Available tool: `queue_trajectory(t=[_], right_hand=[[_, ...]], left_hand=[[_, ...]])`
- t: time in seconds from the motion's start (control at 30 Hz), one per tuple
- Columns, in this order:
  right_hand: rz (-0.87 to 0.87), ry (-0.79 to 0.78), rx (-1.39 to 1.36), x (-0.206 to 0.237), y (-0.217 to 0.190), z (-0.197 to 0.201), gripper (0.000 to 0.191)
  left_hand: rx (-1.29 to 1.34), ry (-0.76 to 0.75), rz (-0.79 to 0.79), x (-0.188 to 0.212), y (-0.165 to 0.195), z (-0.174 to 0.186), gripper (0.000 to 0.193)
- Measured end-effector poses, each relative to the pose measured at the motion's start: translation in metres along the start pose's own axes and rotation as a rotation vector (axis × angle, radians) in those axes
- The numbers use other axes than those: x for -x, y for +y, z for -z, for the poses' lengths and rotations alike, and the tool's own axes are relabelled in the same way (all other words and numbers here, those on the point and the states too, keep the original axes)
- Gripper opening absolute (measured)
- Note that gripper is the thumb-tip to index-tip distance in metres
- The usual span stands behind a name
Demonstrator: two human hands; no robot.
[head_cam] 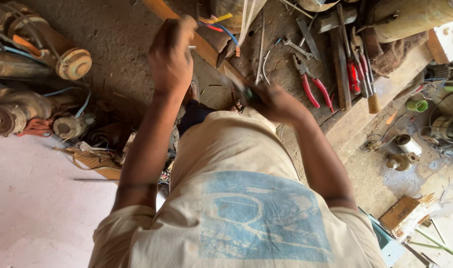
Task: The person strips the insulation from several colored wires using pliers, then twists the exposed copper strands together. They wrap the connection with black electrical tape and place the finished assembly into a metal can.
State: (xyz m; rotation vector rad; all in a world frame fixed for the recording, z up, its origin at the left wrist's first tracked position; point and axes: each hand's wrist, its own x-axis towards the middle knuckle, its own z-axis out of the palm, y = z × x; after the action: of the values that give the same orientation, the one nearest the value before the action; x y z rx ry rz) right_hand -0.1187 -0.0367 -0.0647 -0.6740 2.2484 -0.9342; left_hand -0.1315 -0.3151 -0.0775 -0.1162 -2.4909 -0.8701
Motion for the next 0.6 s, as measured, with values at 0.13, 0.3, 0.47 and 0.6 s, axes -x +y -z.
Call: queue_trajectory(t=[0.13,0.3,0.47,0.6], right_hand=[[-0.114,0.095,0.073,0.038,0.028,-0.01,0.032],[-0.394,0.533,0.399,0.043,0.053,0.002,0.033],[-0.341,0.737,0.655,0.029,0.05,0.026,0.052],[-0.065,0.804,0.343,0.006,0.031,0.042,0.055]], left_hand=[[-0.04,-0.549,0.405,0.024,-0.001,-0.01,0.014],[-0.292,-0.347,0.109,0.039,0.018,-0.003,0.034],[0.016,-0.054,-0.196,0.005,0.045,0.001,0.046],[-0.023,0.002,-0.286,-0.05,0.042,-0.011,0.058]])
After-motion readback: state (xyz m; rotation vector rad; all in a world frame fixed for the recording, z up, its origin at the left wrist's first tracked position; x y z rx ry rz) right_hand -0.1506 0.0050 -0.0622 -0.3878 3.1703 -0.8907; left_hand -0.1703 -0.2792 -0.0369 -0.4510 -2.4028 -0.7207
